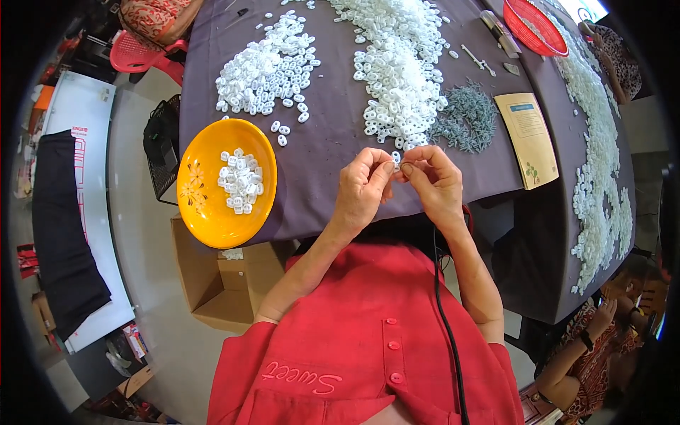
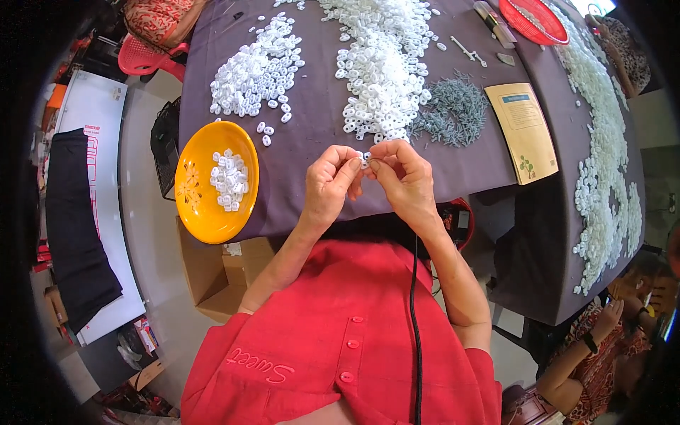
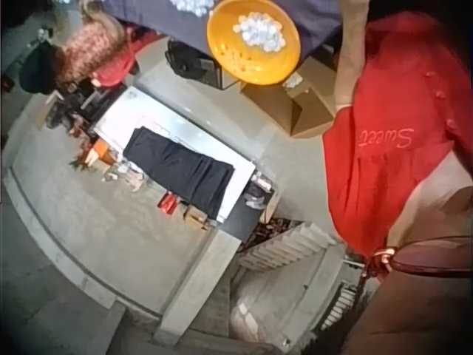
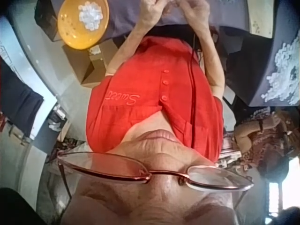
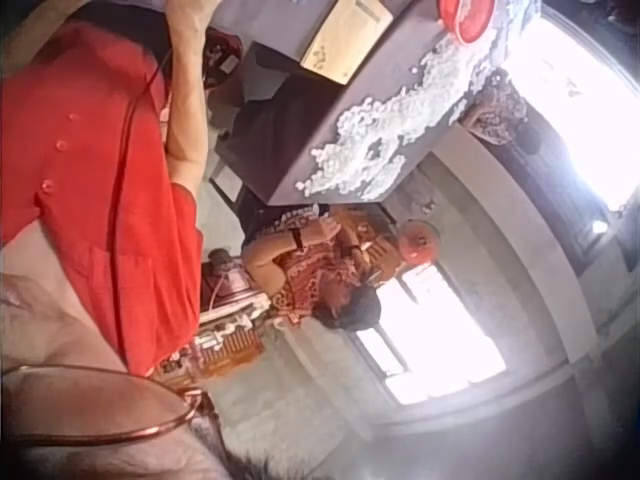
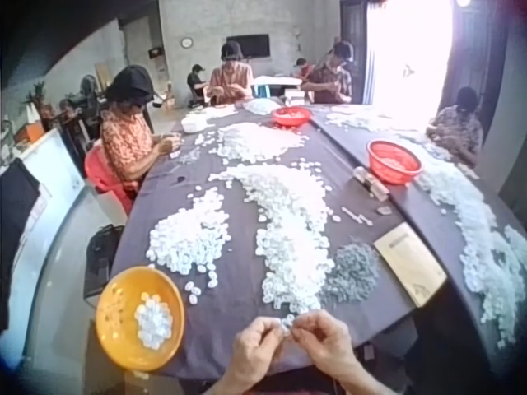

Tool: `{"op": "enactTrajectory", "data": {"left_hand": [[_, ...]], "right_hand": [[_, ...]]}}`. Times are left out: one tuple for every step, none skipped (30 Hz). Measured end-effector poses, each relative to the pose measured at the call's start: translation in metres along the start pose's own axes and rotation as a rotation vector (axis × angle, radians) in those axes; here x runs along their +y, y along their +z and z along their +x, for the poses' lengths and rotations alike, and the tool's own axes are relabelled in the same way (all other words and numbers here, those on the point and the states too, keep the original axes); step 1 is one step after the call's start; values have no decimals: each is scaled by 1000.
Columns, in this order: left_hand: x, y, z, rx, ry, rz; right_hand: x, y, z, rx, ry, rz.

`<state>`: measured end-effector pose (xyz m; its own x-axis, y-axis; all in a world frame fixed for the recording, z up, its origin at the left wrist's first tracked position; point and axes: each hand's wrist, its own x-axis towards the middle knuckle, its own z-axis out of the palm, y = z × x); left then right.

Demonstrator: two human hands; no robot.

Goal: The person assembles plastic clips by inserting small pins into the plastic components by hand.

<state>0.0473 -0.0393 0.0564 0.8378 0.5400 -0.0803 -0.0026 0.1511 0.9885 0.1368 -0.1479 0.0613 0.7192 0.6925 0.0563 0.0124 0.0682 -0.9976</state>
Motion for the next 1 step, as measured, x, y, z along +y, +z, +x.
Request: {"op": "enactTrajectory", "data": {"left_hand": [[0, 0, 0, 1, -1, 0]], "right_hand": [[1, 0, 0, -8, 10, 15]]}}
